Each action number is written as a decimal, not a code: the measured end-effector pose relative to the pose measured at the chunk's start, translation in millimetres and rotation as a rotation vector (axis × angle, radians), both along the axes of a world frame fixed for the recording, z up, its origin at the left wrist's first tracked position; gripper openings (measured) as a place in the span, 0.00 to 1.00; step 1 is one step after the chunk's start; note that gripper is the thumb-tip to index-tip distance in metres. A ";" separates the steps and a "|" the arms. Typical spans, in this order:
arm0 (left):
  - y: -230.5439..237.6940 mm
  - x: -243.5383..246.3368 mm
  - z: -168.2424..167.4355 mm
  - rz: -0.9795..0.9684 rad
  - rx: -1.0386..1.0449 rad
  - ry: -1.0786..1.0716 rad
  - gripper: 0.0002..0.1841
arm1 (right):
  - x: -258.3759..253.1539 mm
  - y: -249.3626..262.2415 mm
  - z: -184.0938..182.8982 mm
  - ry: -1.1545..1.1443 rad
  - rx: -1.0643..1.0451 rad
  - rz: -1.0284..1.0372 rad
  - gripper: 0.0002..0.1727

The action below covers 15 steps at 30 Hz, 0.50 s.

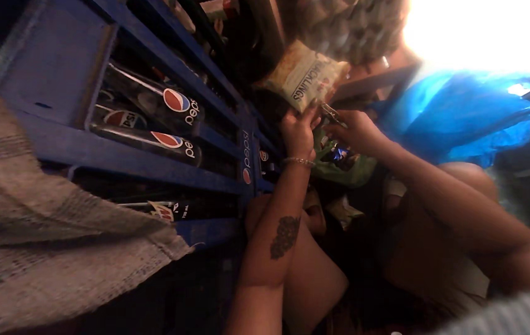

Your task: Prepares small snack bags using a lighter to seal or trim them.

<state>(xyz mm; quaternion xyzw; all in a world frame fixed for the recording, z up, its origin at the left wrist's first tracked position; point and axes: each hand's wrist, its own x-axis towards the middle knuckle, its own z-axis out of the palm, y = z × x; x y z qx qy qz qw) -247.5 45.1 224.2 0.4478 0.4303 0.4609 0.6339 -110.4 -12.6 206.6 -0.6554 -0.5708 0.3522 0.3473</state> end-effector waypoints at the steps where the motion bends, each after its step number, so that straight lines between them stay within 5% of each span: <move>1: 0.1 0.0 0.0 -0.001 -0.008 -0.007 0.18 | -0.1 0.3 0.0 -0.012 -0.001 -0.005 0.16; 15: 3.6 -0.5 -0.9 -0.006 -0.008 -0.056 0.16 | -1.5 2.4 -5.3 -0.120 0.031 -0.025 0.19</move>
